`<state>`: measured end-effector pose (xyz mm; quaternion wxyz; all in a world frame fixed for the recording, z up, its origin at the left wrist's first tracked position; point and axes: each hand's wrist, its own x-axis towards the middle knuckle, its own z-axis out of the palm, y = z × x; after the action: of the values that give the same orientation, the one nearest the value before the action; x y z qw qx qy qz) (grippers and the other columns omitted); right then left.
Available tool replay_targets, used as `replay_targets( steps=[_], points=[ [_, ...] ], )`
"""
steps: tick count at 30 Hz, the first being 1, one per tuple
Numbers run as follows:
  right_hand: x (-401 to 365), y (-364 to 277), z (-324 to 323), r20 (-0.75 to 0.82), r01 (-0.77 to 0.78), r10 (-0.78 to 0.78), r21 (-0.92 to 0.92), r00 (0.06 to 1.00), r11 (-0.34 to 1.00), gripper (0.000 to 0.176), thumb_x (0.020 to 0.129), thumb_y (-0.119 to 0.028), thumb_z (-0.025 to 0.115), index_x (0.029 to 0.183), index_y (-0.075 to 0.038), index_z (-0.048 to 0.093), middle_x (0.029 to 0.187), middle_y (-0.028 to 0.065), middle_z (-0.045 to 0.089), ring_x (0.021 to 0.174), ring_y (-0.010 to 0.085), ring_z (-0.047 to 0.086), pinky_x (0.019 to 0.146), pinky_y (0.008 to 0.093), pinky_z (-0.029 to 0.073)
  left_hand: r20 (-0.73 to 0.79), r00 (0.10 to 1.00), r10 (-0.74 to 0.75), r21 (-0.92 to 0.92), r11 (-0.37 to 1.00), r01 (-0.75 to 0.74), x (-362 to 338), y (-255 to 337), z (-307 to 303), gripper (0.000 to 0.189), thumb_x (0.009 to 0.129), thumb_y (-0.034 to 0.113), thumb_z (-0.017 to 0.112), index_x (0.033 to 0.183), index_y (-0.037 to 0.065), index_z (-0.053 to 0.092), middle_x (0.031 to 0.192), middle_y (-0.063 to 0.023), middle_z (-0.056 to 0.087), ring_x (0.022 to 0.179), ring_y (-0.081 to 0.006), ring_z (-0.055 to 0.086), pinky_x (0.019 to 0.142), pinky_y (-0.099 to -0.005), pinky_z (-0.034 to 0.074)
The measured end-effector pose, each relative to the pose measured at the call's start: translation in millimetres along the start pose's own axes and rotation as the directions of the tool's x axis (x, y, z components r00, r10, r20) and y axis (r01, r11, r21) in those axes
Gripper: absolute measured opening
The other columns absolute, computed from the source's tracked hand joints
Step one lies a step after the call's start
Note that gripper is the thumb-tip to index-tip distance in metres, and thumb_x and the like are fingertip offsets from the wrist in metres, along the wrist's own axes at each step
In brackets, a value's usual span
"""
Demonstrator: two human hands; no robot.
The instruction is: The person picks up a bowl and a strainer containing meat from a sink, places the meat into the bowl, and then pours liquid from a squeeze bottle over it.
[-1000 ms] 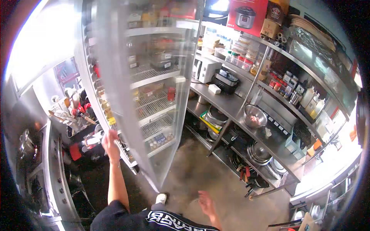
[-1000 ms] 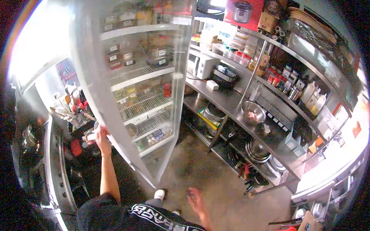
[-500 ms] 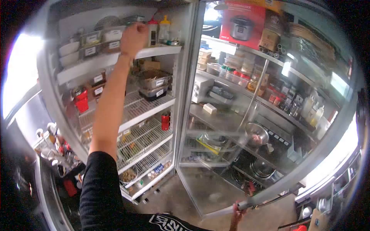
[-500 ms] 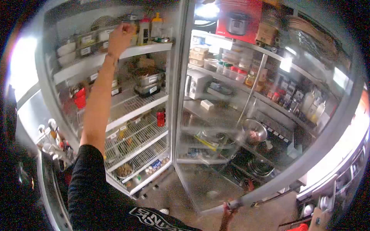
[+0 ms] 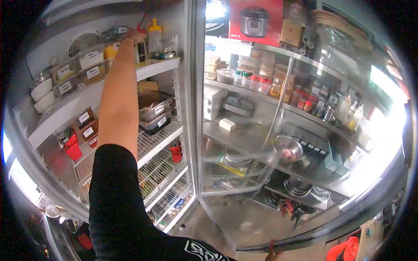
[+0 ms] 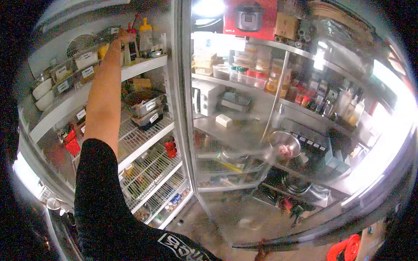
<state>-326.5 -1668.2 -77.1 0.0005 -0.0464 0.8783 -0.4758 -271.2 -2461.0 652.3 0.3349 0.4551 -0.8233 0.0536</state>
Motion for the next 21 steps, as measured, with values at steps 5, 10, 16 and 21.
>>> replay_targets(
  steps=[5,10,16,21],
  points=[
    [-37,-55,-21,0.103,0.029,0.010,-0.370,0.995,0.929,0.041,0.083,-0.026,0.053,0.115,-0.001,0.050,0.119,0.0130,0.047,0.111,0.0242,0.038,0.092,0.0385,0.031,0.001,0.999,0.037,0.019,0.999,-0.037,4,-6,7,0.058,0.071,0.047,0.053,0.107,0.002,0.056,0.104,-0.0173,0.058,0.099,-0.0302,0.054,0.087,-0.0383,0.041],
    [-44,-97,-21,-0.033,0.019,-0.014,0.166,0.999,0.986,0.042,0.084,-0.026,0.052,0.119,-0.003,0.048,0.127,0.0161,0.042,0.118,0.0256,0.034,0.097,0.0370,0.027,-0.008,0.997,0.076,0.019,0.997,-0.075,11,-3,10,0.060,0.071,0.049,0.054,0.107,0.002,0.056,0.105,-0.0171,0.058,0.099,-0.0293,0.055,0.086,-0.0377,0.041],
    [-28,-14,0,-0.125,0.078,-0.061,0.144,0.990,0.987,0.043,0.077,-0.027,0.061,0.116,-0.010,0.050,0.121,0.0152,0.045,0.114,0.0247,0.036,0.096,0.0360,0.025,-0.067,0.981,0.183,-0.022,0.983,-0.185,12,-13,12,0.062,0.070,0.051,0.055,0.107,0.002,0.056,0.105,-0.0167,0.058,0.099,-0.0282,0.055,0.086,-0.0370,0.041],
    [-45,-170,-26,-0.032,-0.046,0.117,0.791,0.993,0.610,0.030,0.079,-0.009,0.059,0.108,-0.003,0.052,0.098,0.0092,0.052,0.105,0.0200,0.044,0.084,0.0343,0.042,-0.174,0.900,0.399,-0.129,0.897,-0.422,-8,-28,-17,0.065,0.069,0.053,0.056,0.107,0.002,0.056,0.105,-0.0165,0.058,0.099,-0.0273,0.055,0.086,-0.0363,0.041]
  ],
)
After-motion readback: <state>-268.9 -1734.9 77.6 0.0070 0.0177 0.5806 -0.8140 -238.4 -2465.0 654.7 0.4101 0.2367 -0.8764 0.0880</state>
